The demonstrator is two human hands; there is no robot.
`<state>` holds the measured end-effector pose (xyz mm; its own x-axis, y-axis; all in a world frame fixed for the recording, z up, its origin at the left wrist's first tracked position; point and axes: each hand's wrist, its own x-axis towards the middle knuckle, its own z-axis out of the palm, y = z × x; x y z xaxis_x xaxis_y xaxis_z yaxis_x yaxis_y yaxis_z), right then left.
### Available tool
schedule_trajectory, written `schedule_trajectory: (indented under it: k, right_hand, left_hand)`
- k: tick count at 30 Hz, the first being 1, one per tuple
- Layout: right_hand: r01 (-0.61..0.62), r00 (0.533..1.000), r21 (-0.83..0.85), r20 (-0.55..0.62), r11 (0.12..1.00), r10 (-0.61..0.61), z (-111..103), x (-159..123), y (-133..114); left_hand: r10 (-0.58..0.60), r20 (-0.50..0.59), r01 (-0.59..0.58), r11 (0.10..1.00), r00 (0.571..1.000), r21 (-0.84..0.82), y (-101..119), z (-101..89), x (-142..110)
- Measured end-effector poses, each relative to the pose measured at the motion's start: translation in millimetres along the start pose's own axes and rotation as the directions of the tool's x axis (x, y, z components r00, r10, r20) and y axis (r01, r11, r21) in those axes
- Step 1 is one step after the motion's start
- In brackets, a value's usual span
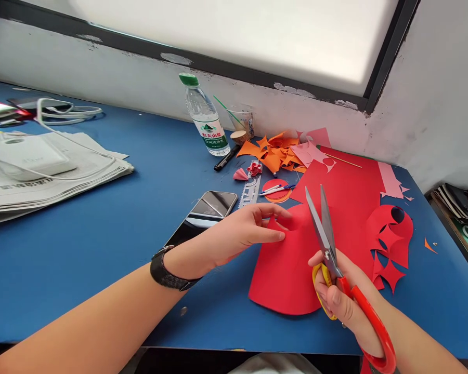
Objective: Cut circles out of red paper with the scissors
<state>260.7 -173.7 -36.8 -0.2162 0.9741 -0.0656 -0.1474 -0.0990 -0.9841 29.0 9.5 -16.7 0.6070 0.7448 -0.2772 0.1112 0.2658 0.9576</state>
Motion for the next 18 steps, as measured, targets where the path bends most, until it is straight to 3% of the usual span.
schedule_trajectory:
  k: [3,5,7,13,18]
  right_hand:
    - [-0.009,1.0,-0.025,-0.019,1.0,0.009,1,-2,1]
    - [-0.019,0.999,-0.031,-0.041,0.999,0.017,3,-3,1]
    - [-0.02,0.998,-0.035,-0.056,0.999,0.018,4,-2,2]
    - [-0.085,0.996,-0.059,-0.016,0.995,0.084,3,-1,-2]
    - [-0.147,0.989,-0.127,0.011,0.981,0.149,-3,-1,11]
  left_hand:
    - [0.131,-0.018,-0.123,0.965,0.991,0.233,3,-3.2,0]
    - [0.281,-0.022,-0.249,0.884,0.96,0.396,7,-5.7,-2]
    - [0.379,-0.009,-0.337,0.833,0.925,0.439,10,-8.2,-4]
    - [0.354,-0.093,-0.338,0.929,0.931,0.153,12,-11.9,-6]
    - [0.337,-0.212,-0.351,0.936,0.917,-0.027,10,-11.4,-5]
